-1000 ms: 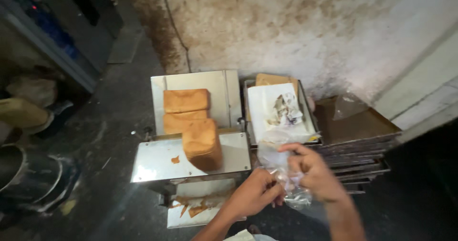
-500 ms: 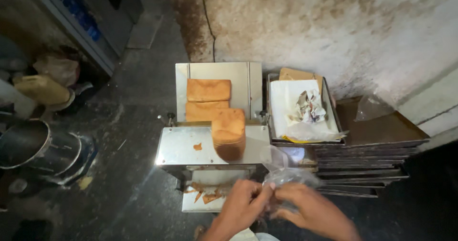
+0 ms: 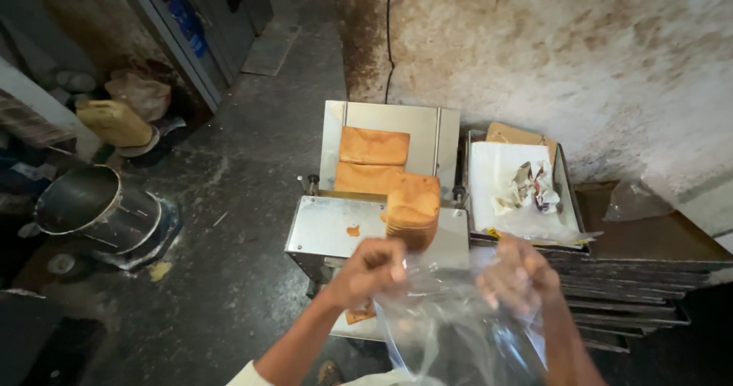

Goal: The person slices loaves of bread using a mechanical slicer and then places the sliced loaves into plastic bags by hand, arranging them on a counter.

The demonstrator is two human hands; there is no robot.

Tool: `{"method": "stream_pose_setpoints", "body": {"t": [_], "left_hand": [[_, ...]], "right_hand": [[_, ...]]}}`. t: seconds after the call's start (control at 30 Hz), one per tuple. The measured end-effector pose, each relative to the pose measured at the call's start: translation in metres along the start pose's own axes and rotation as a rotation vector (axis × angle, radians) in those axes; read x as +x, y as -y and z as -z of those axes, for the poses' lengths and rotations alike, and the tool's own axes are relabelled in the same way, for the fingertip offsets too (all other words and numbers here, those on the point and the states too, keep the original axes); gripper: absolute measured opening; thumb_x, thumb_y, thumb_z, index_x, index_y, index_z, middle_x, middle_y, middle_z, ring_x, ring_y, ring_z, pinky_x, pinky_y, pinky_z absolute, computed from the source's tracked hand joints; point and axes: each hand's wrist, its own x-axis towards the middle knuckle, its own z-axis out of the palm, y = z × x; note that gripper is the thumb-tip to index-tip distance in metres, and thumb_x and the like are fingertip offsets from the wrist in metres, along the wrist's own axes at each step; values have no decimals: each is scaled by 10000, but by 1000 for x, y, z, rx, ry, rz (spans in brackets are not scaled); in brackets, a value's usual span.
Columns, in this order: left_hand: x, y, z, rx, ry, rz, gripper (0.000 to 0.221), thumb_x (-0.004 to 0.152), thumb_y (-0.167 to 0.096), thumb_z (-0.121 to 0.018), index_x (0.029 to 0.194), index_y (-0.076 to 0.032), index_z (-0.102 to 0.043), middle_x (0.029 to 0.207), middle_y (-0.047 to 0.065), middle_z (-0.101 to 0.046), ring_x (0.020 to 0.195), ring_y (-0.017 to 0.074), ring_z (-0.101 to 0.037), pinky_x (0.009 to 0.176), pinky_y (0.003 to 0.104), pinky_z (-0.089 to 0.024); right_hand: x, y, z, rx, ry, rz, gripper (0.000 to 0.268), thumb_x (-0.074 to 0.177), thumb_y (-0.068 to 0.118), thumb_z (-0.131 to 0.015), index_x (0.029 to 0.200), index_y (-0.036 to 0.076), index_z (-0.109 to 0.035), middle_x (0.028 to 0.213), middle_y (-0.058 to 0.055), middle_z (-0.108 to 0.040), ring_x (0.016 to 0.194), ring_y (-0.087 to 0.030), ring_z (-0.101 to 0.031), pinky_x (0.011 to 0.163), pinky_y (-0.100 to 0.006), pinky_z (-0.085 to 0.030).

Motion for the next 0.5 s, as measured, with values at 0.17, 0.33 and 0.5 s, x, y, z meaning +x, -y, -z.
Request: {"method": "stream_pose_setpoints", "body": {"t": [0.17,0.33,0.5], "left_hand": [[36,19,58,80,-370,-192,184,966,-200,-653,840,-70,-616,992,-26,-575,694,78,-612,516,250,-464],[66,39,94,319,-463,-314,204,1002,-230,-623,859,-90,-587,1327,-71,-574,825,36,-577,669,224,-465],[89,78,133,243,-578,-205,287,1098,-291,-631,883,-117,-553,872,-46,-508,740,14,-436,613,210,-358]], "right_hand": [[12,-31,63,21,-371,240,195,1098,223,-631,970,98,-554,722,29,-533,598,-117,-435,663,-315,-444],[39,-50,113,-1030,-1169,269,206,1049,218,-617,953,49,-549,1179,56,-723,516,-128,-414,455,-349,-380],[54,-55,154,-1315,-1049,349,268,1085,258,-604,928,44,-560,940,-15,-618,763,-58,-519,629,-253,-446]]}}
